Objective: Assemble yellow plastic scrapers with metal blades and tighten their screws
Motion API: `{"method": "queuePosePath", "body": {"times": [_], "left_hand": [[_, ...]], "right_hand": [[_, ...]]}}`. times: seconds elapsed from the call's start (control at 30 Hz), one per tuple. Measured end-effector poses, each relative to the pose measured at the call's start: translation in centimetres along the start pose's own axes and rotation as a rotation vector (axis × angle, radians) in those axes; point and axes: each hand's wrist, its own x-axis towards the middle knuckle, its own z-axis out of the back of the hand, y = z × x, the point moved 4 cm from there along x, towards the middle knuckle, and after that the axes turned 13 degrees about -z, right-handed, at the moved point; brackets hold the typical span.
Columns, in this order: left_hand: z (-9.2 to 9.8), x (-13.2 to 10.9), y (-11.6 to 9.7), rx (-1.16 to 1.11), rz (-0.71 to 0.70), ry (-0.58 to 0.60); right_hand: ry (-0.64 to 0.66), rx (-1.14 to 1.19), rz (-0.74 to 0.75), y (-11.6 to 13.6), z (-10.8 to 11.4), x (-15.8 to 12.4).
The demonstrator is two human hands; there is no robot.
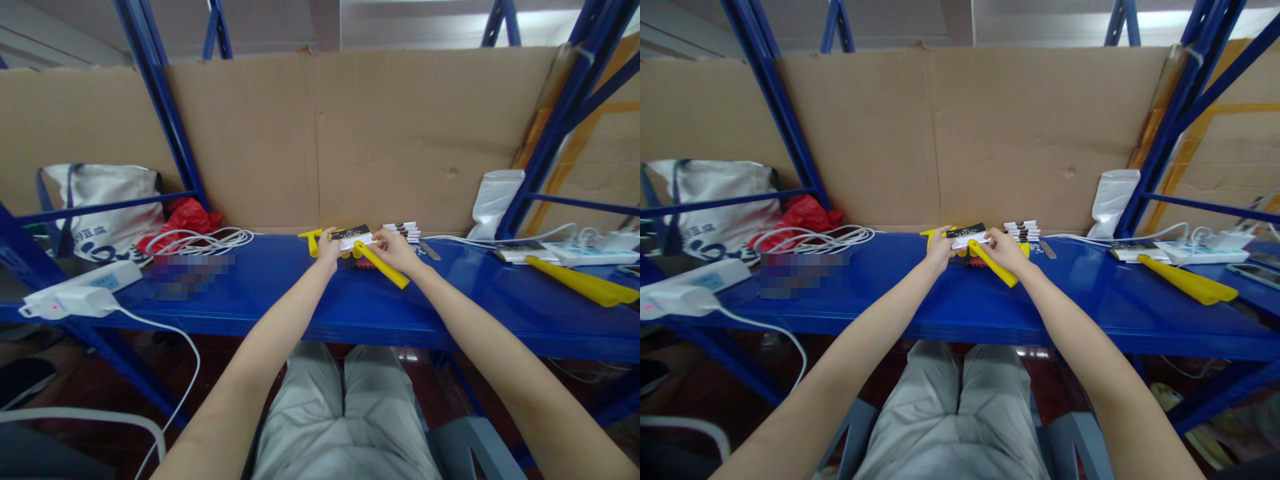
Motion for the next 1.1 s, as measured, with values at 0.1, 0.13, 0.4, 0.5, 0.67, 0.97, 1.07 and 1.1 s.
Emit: {"method": "queuePosePath", "body": {"times": [0.1,0.13,0.4,0.5,0.67,0.97,1.07,1.1], "left_hand": [[-0.3,-0.2,0.1,0.003,0.049,0.036],[-0.4,-0.2,0.1,0.001,0.059,0.052],[-0.5,-0.1,0.1,-0.008,0.025,0.047],[-0.5,0.1,0.1,-0.015,0.013,0.046],[-0.3,0.1,-0.1,0.002,0.016,0.028],[0.4,-0.1,-0.5,-0.036,0.089,-0.015],[0.4,-0.2,-0.5,-0.017,0.090,-0.011],[0.3,-0.3,-0.5,-0.007,0.093,-0.003]], "right_hand": [[0.065,-0.011,-0.015,0.0,-0.4,-0.2],[0.079,-0.021,-0.011,0.1,-0.5,-0.2],[0.101,-0.212,0.099,1.2,-0.6,-0.7],[0.129,-0.224,0.167,1.3,-1.0,-0.7],[0.059,-0.295,0.234,1.1,-1.0,-0.7],[-0.300,-0.353,0.193,1.3,2.4,-0.8],[-0.399,-0.339,0.118,0.4,4.8,-0.4],[-0.434,-0.343,0.084,0.0,5.8,-0.1]]}}
